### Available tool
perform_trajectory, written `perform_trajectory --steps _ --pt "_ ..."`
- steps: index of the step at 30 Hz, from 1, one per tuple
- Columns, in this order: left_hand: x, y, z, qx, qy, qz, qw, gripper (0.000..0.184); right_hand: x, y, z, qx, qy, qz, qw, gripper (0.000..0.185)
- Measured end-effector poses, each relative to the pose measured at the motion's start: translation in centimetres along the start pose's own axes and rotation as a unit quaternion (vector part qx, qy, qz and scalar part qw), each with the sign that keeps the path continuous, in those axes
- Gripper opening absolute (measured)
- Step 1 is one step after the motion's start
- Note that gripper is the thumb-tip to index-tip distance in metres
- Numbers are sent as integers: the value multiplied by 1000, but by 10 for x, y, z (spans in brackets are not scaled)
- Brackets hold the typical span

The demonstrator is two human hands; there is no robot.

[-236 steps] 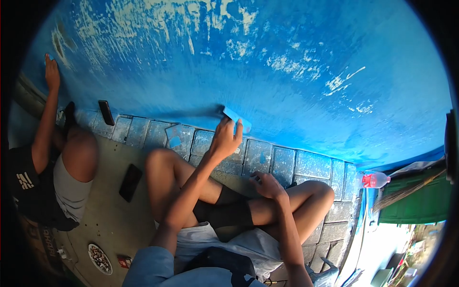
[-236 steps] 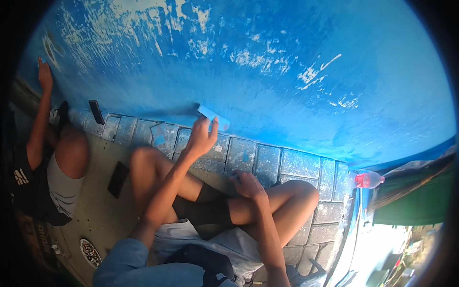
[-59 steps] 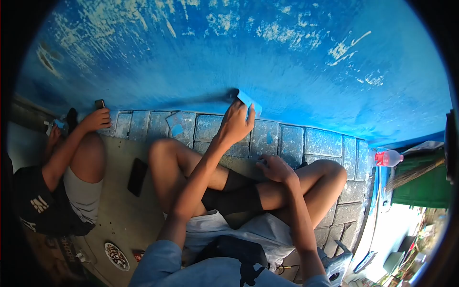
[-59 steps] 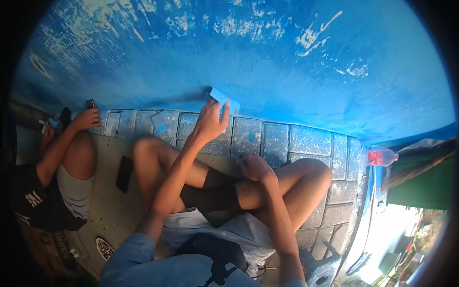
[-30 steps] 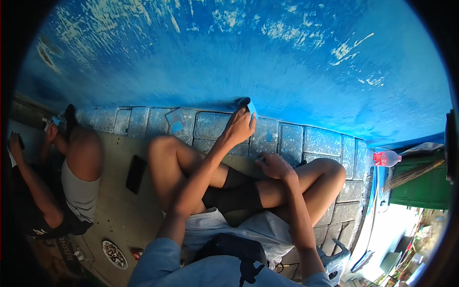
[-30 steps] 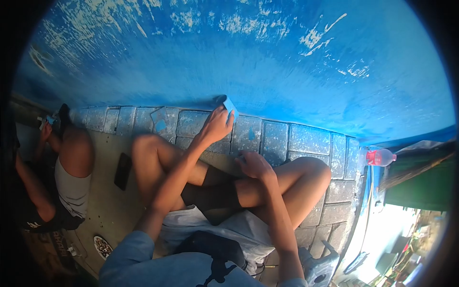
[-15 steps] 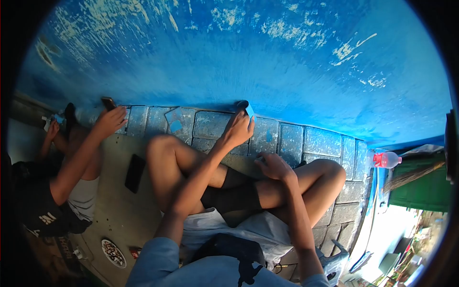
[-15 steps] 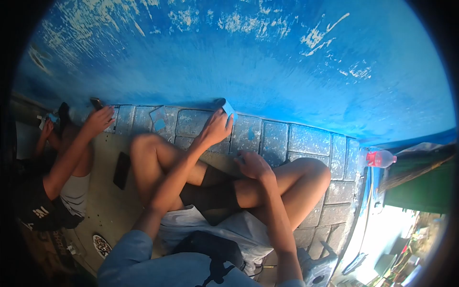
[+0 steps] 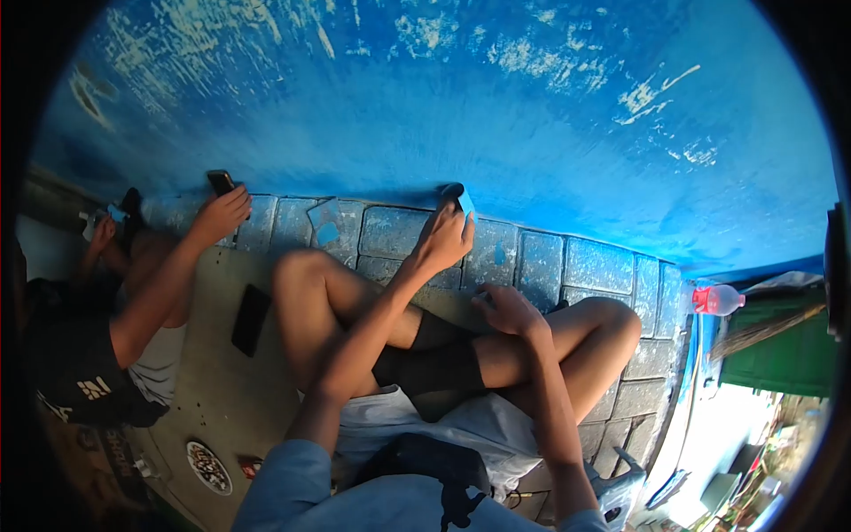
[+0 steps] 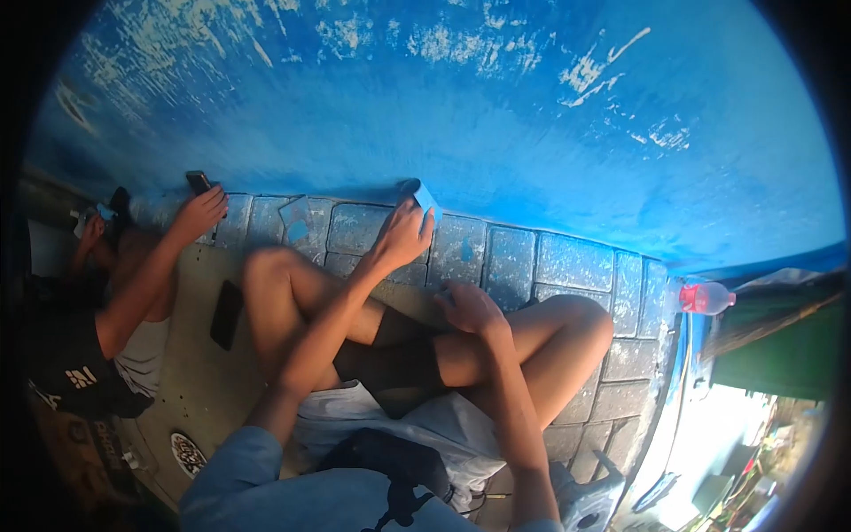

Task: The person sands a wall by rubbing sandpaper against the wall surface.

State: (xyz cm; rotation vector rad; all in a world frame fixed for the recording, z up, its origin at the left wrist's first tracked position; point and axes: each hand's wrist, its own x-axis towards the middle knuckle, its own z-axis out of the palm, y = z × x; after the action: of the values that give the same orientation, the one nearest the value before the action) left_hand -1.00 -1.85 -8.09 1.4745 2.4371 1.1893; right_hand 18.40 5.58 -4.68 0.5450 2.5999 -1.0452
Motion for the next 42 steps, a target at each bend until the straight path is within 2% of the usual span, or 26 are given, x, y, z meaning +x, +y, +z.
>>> perform_trajectory --steps 2,5,9,10,13,15,18,20,22,24,27,30,32,34,36,39,41,42 --pt "13 28 -33 -27 34 27 999 20 -5 0 -1 29 5 19 999 36" --pt "26 47 -62 -95 144 64 983 17 -6 -5 -4 26 7 25 999 35" --pt "22 36 -53 -125 122 41 984 15 2 2 1 14 -5 14 1000 34" --pt "15 33 -48 -76 101 55 990 15 4 0 1 11 -8 10 1000 34" --pt "2 7 -17 -38 98 39 994 17 0 -4 -3 6 -6 7 1000 35" --pt "1 3 -17 -21 39 30 999 17 -1 -1 1 5 -2 10 1000 35" --pt "20 37 -59 -59 92 37 993 16 -4 -1 -4 -1 -4 26 1000 36" --pt "22 45 -72 -54 90 31 994 18 -4 -3 -2 -4 -9 37 999 37" --pt "25 52 -81 -113 125 36 985 18 -1 -3 -3 -7 -10 18 1000 37" --pt "20 46 -73 -110 107 29 988 19 0 0 0 -9 -6 18 1000 37" --pt "8 23 -40 -38 45 -6 998 21 0 -8 -3 -8 -16 19 1000 36" --pt "6 20 -39 -43 47 11 998 21 -1 -7 -4 -4 -16 21 1000 35" --pt "12 25 -50 -48 46 -15 998 21 -4 1 -2 6 -6 24 1000 35" --pt "21 35 -77 -74 97 32 992 19 -4 1 -1 9 -7 19 1000 36" --pt "26 45 -96 -116 134 23 984 19 -2 3 1 2 -3 10 1000 36" --pt "23 41 -92 -112 131 33 984 20 1 3 1 -15 -1 0 1000 36" --pt "13 23 -66 -38 114 56 991 21 3 0 1 -21 -8 -2 1000 36" --pt "9 17 -54 -24 72 22 997 22 2 -1 1 -18 -4 -2 1000 36"
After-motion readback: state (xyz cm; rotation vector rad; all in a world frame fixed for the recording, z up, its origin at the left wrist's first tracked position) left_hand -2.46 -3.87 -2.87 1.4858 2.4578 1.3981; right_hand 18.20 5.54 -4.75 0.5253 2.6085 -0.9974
